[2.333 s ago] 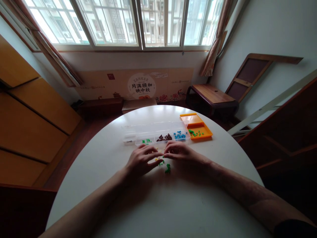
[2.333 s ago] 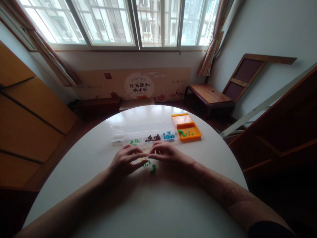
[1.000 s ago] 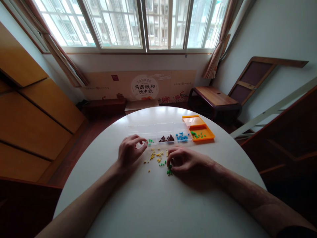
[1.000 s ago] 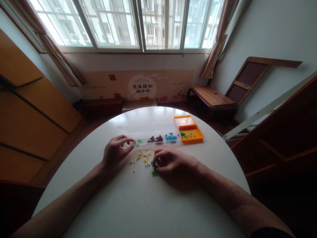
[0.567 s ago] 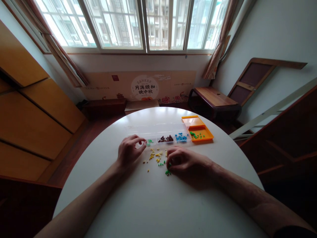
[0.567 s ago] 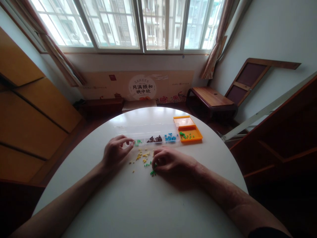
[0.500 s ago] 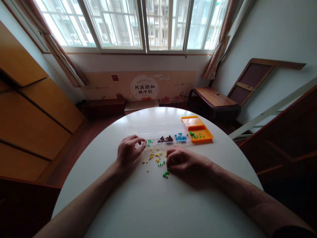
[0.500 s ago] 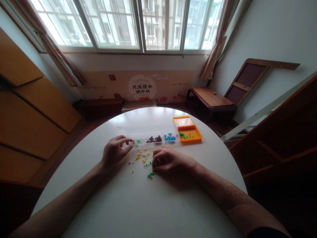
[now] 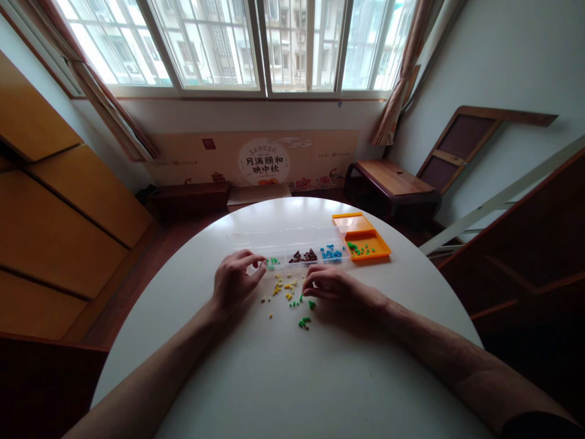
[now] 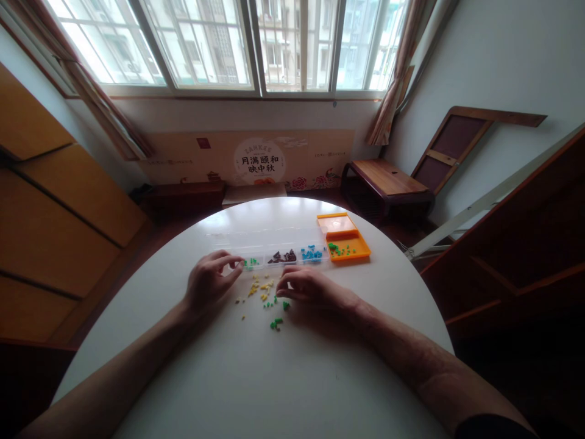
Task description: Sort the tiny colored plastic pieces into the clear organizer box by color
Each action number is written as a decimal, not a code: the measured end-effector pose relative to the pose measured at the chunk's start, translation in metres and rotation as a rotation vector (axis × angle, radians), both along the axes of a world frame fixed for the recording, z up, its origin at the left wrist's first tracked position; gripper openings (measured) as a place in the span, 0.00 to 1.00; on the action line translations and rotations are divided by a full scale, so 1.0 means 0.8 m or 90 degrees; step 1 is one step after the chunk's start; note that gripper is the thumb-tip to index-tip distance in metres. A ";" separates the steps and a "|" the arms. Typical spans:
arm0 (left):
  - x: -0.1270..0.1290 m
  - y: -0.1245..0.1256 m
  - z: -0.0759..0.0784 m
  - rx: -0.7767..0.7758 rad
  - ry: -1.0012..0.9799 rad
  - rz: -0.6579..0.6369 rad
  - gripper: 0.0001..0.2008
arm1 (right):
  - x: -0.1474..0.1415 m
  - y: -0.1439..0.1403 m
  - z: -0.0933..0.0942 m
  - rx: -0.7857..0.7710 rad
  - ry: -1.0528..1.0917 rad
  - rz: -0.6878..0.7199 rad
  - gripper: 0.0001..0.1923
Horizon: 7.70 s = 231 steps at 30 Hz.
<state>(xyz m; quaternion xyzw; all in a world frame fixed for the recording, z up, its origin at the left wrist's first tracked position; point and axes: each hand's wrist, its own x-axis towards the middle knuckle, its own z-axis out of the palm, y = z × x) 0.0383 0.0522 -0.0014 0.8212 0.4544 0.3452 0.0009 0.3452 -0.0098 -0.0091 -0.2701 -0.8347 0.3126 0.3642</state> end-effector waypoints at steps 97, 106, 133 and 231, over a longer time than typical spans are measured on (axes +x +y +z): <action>-0.031 -0.006 0.025 0.145 0.156 -0.277 0.12 | 0.019 -0.006 0.034 -0.035 -0.188 0.031 0.06; 0.014 -0.039 0.012 0.088 0.133 -0.412 0.09 | 0.018 -0.001 0.023 -0.026 -0.182 0.066 0.06; 0.015 -0.037 0.001 0.107 0.119 -0.385 0.08 | -0.010 0.008 -0.019 0.086 -0.032 -0.063 0.10; 0.034 -0.036 -0.005 0.160 0.005 -0.352 0.04 | -0.018 0.008 -0.027 0.032 0.071 -0.100 0.10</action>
